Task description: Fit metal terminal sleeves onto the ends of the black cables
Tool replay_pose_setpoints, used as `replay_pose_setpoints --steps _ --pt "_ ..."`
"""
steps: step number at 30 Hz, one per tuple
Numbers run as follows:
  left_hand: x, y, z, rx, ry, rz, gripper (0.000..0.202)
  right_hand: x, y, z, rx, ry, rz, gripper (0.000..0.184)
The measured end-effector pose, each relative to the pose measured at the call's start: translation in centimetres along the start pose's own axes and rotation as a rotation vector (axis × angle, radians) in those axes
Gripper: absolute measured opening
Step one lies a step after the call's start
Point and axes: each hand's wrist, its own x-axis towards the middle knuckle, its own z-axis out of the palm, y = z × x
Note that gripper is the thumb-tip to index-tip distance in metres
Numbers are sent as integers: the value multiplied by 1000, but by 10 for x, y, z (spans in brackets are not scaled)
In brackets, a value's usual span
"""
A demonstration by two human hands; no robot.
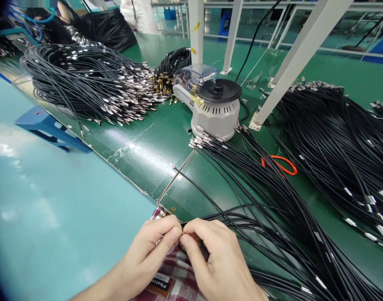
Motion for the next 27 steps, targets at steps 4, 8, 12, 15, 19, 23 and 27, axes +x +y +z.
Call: replay_pose_setpoints --steps 4,8,12,15,19,23,27 --pt "-1 3 1 -21 12 21 33 2 -3 0 29 0 -24 24" --pt "0 3 1 -69 30 -22 35 2 -1 2 51 -16 49 21" --pt "1 0 2 -143 58 -96 38 -7 7 1 -46 32 65 29" --pt "1 -2 3 -208 62 -129 39 -17 13 1 -126 100 48 26" --pt "1 -4 5 -313 70 -173 39 -25 17 4 -139 179 -13 6" --pt "0 -4 6 -313 67 -165 39 -20 12 6 7 159 86 8" --pt "-2 -4 6 -237 56 -128 38 -12 1 7 204 83 214 15"
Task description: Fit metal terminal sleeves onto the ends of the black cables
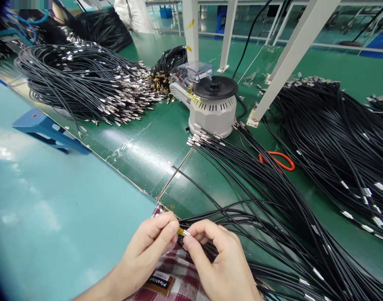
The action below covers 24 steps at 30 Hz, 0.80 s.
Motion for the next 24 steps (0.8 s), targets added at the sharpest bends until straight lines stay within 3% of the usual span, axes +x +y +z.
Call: replay_pose_setpoints --steps 5,7,9,12,14,19,21,24 --pt "-1 1 -2 94 2 51 36 1 -9 5 289 -55 207 28" --pt "0 1 -3 136 -6 76 36 0 -7 7 291 -69 223 30" --pt "1 1 -3 163 -9 84 37 -2 -3 9 132 28 90 24" --pt "2 2 -3 171 -9 85 37 -4 4 9 -182 219 -239 8" --pt "1 2 -3 183 -13 90 37 -3 6 8 -223 202 -299 7" --pt "0 3 -4 225 -49 92 38 1 3 11 431 -163 170 30" --pt "0 4 -5 229 -66 81 38 -1 1 13 472 -129 215 31" --pt "2 6 -6 204 -85 72 39 -4 -1 14 225 6 94 26"
